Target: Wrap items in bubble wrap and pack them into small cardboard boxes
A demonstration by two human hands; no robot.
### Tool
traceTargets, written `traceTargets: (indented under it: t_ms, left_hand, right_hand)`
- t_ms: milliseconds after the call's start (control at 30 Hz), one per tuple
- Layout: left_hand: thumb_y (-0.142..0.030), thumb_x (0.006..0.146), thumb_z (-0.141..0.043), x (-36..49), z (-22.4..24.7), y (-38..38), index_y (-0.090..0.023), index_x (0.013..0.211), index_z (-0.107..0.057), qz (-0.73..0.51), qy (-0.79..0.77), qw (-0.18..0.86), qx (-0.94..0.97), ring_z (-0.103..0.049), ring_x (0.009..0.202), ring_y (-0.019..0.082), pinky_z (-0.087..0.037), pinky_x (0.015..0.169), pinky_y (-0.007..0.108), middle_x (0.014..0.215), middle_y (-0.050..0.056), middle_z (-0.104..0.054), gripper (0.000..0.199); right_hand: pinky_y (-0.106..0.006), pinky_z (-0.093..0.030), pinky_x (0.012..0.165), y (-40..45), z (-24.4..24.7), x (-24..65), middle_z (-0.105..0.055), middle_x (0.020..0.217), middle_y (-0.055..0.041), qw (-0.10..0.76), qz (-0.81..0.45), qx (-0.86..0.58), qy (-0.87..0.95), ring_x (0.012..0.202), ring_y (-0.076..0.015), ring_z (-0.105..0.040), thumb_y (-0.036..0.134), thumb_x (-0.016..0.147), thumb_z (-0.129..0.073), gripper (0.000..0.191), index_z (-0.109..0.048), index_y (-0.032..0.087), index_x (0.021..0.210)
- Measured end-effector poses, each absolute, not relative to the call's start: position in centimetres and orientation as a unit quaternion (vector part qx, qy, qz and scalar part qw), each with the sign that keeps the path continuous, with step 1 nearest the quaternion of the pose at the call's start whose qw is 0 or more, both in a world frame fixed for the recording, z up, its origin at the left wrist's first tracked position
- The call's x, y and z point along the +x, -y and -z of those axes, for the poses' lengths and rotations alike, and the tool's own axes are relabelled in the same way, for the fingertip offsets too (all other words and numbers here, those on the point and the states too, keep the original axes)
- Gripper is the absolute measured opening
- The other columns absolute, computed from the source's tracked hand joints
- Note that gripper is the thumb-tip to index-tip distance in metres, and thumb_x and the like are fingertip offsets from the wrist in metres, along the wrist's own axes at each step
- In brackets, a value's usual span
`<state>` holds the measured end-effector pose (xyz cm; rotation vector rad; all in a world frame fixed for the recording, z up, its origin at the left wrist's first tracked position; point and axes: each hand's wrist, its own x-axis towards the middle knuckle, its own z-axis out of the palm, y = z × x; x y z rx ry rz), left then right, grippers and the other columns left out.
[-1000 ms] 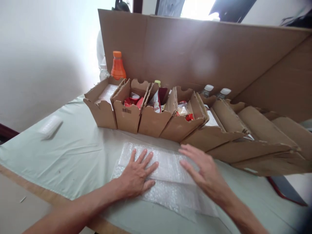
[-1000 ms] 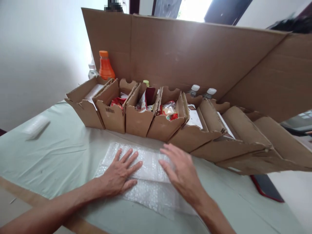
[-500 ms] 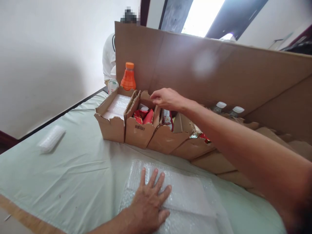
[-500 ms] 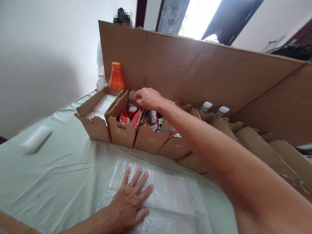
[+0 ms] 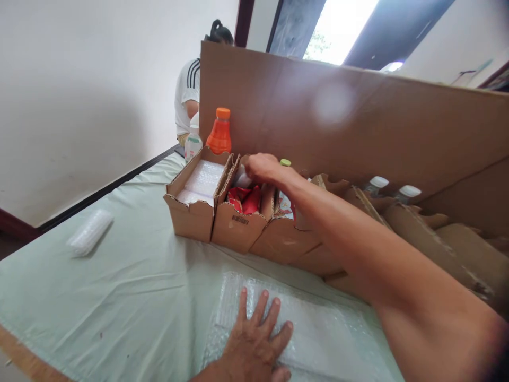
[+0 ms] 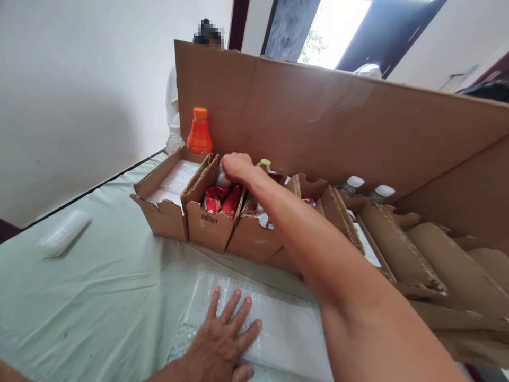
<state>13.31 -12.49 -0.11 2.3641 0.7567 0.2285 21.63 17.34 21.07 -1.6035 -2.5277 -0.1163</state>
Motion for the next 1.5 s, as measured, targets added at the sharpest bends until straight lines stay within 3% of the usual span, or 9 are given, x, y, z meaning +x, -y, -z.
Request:
traceTargets:
  t_ms: [167,333,500,633,833,900,1067,1267,1500]
  left_hand:
    - [-0.056,0.099,-0.051,12.8,-0.6,13.0,-0.026,0.16,-0.034,-0.095,-0.305,0.301,0.898,0.0,0.158,0.044,0.004,0.116,0.083,0.172,0.018,-0.012,0.07]
    - [-0.057,0.092,-0.062,12.1,-3.1,13.8,-0.027,0.156,-0.043,-0.219,-0.314,0.351,0.854,-0.001,0.16,0.042,0.011,0.119,0.076,0.173,0.015,-0.016,0.074]
    - [-0.07,0.085,-0.065,11.8,-8.1,15.8,-0.02,0.141,-0.055,-0.44,-0.266,0.724,0.461,-0.055,0.135,0.039,-0.039,0.114,0.062,0.142,0.02,-0.062,0.076]
    - [-0.055,0.069,-0.087,12.8,-10.1,17.2,-0.018,0.112,-0.069,-0.52,-0.274,0.772,0.241,-0.071,0.104,0.029,-0.055,0.092,0.041,0.109,0.009,-0.076,0.06]
    - [-0.037,0.071,-0.088,14.7,-8.3,19.2,-0.015,0.094,-0.075,-0.556,-0.377,0.672,0.312,-0.071,0.085,0.02,-0.053,0.08,0.029,0.09,0.004,-0.077,0.034]
    - [-0.036,0.075,-0.085,14.9,-8.0,19.9,-0.015,0.099,-0.075,-0.527,-0.343,0.698,0.342,-0.071,0.088,0.021,-0.053,0.08,0.031,0.095,0.005,-0.078,0.033]
    - [-0.034,0.072,-0.086,13.6,-7.5,20.3,-0.023,0.122,-0.067,-0.496,-0.261,0.776,0.291,-0.071,0.105,0.024,-0.056,0.087,0.033,0.116,0.005,-0.075,0.055]
    - [-0.058,0.074,-0.084,12.5,-5.5,20.6,-0.026,0.134,-0.062,-0.502,-0.228,0.804,0.222,-0.063,0.125,0.032,-0.052,0.105,0.046,0.125,0.007,-0.071,0.072]
    - [-0.04,0.062,-0.096,13.5,-6.2,21.3,-0.02,0.112,-0.068,-0.475,-0.28,0.809,0.203,-0.069,0.1,0.025,-0.06,0.085,0.042,0.113,0.007,-0.072,0.06]
  right_hand:
    - [-0.037,-0.049,0.081,-7.0,-26.7,25.1,-0.076,0.087,-0.006,0.175,0.126,-0.549,0.807,0.084,-0.0245,-0.069,0.024,0.091,-0.062,0.017,-0.078,0.019,0.093]
    - [-0.041,-0.048,0.086,7.2,-24.7,28.7,-0.077,0.089,-0.0028,0.317,0.153,-0.459,0.816,0.083,-0.0236,-0.07,0.032,0.096,-0.06,0.017,-0.073,0.026,0.087]
    - [-0.042,-0.047,0.085,16.7,-17.9,30.0,-0.078,0.096,-0.0021,0.356,0.182,-0.403,0.823,0.084,-0.022,-0.071,0.019,0.095,-0.063,0.01,-0.068,0.027,0.098]
    - [-0.044,-0.047,0.091,21.2,-12.6,30.2,-0.077,0.097,-0.0018,0.375,0.105,-0.406,0.826,0.085,-0.0214,-0.071,0.015,0.092,-0.067,0.024,-0.061,0.028,0.112]
    - [-0.051,-0.053,0.099,23.5,-9.0,30.3,-0.063,0.139,-0.0126,0.452,-0.158,-0.56,0.676,0.118,-0.031,-0.066,0.05,0.081,-0.082,0.103,-0.021,0.031,0.162]
    - [-0.048,-0.056,0.096,22.9,-9.4,30.5,-0.068,0.131,-0.0109,0.476,-0.231,-0.57,0.628,0.114,-0.0293,-0.068,0.048,0.083,-0.079,0.088,-0.035,0.029,0.157]
    - [-0.032,-0.058,0.072,22.7,-11.9,32.3,-0.076,0.086,-0.0017,0.526,-0.265,-0.562,0.58,0.077,-0.0194,-0.072,0.039,0.089,-0.072,0.016,-0.077,0.025,0.096]
    - [-0.023,-0.051,0.057,25.3,-14.5,33.3,-0.075,0.081,0.0016,0.544,-0.187,-0.568,0.588,0.065,-0.013,-0.065,0.035,0.088,-0.078,0.013,-0.08,0.027,0.097]
    - [-0.025,-0.051,0.055,26.6,-15.6,34.6,-0.076,0.083,0.0034,0.595,-0.159,-0.573,0.541,0.067,-0.0153,-0.066,0.036,0.088,-0.079,0.016,-0.079,0.034,0.104]
